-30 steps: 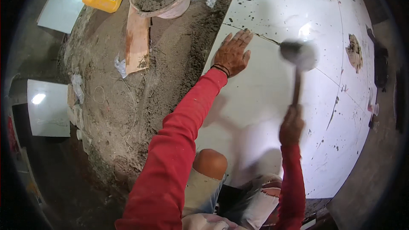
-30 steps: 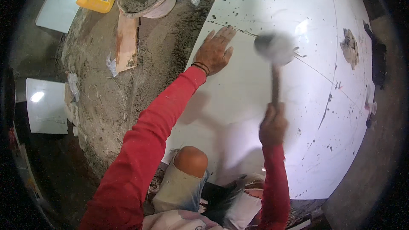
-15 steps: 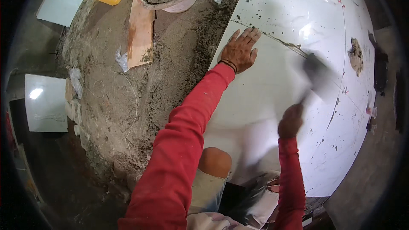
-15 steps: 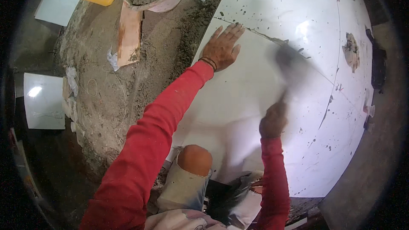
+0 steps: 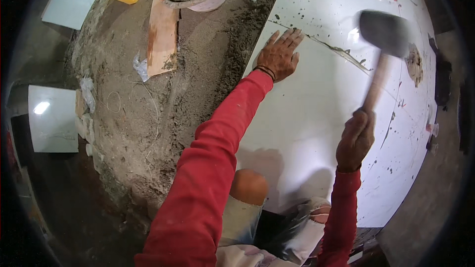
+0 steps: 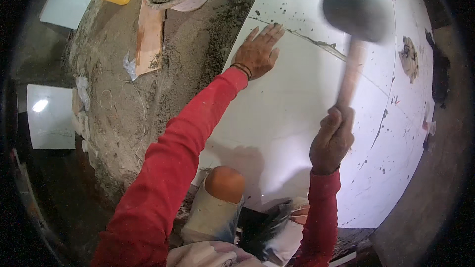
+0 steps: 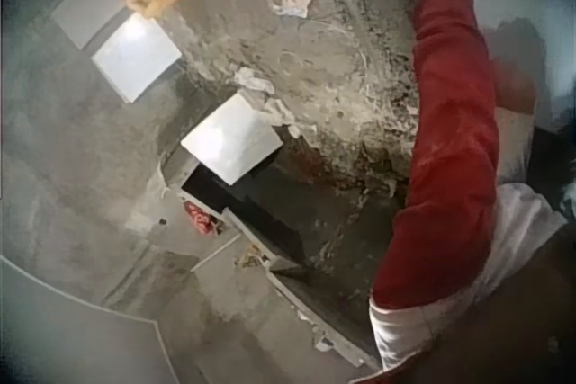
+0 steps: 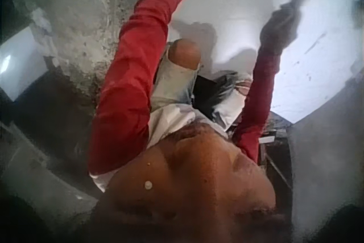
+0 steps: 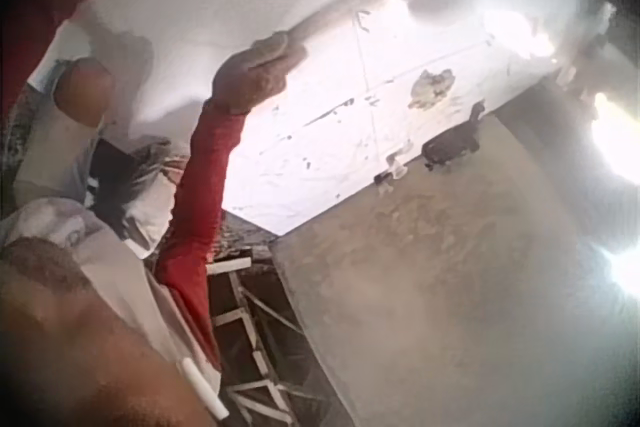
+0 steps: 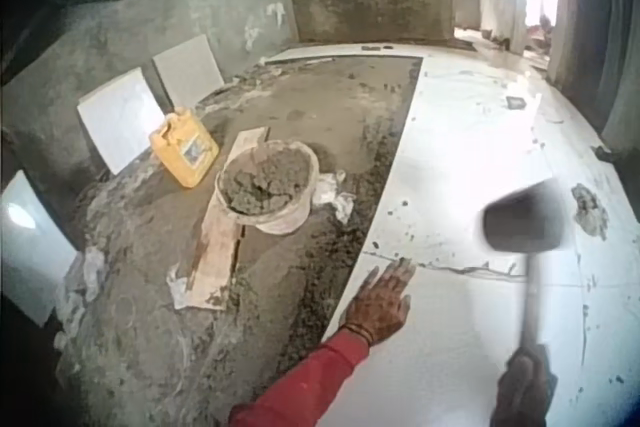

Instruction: The person hammers a large white tile with a rubber mallet to set it into a bed of mortar, wipes the tile surface with a cloth, and clears debris from the edges by hand and using the mallet.

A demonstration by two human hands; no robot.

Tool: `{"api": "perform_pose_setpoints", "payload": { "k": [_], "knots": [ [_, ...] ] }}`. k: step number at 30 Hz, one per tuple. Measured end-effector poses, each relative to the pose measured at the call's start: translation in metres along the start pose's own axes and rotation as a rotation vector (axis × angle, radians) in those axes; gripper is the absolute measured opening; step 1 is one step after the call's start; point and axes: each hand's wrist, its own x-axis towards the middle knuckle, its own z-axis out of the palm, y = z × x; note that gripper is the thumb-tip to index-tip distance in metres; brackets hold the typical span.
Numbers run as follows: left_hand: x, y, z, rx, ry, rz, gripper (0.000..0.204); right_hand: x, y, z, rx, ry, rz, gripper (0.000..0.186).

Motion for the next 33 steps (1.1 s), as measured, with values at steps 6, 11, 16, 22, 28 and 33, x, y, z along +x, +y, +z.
{"api": "perform_pose_setpoints", "payload": {
  "k": [6, 11, 16, 22, 28, 33],
  "knots": [
    [0.01, 0.009, 0.0, 0.009, 0.017, 0.022, 0.059, -0.028, 0.09, 0.024, -0.3, -0.141, -0.167, 0.026],
    [0.011, 0.014, 0.009, 0.005, 0.148, -0.183, 0.061, -0.025, 0.031, 0.006, -0.062, -0.005, 0.01, 0.028],
    [0.016, 0.008, 0.008, 0.073, 0.201, -0.266, 0.063, -0.021, 0.064, 0.012, -0.374, -0.073, -0.075, 0.022],
    [0.016, 0.014, 0.015, 0.032, 0.212, -0.254, 0.064, -0.023, 0.087, 0.015, 0.067, 0.05, 0.033, 0.028],
    [0.002, 0.0, 0.012, 0.036, 0.163, -0.271, 0.064, -0.002, -0.002, 0.003, 0.095, 0.004, 0.08, 0.036],
    [0.015, 0.01, 0.014, 0.023, 0.205, -0.239, 0.063, -0.033, 0.097, 0.026, -0.375, -0.102, -0.249, 0.018]
  ]
}}
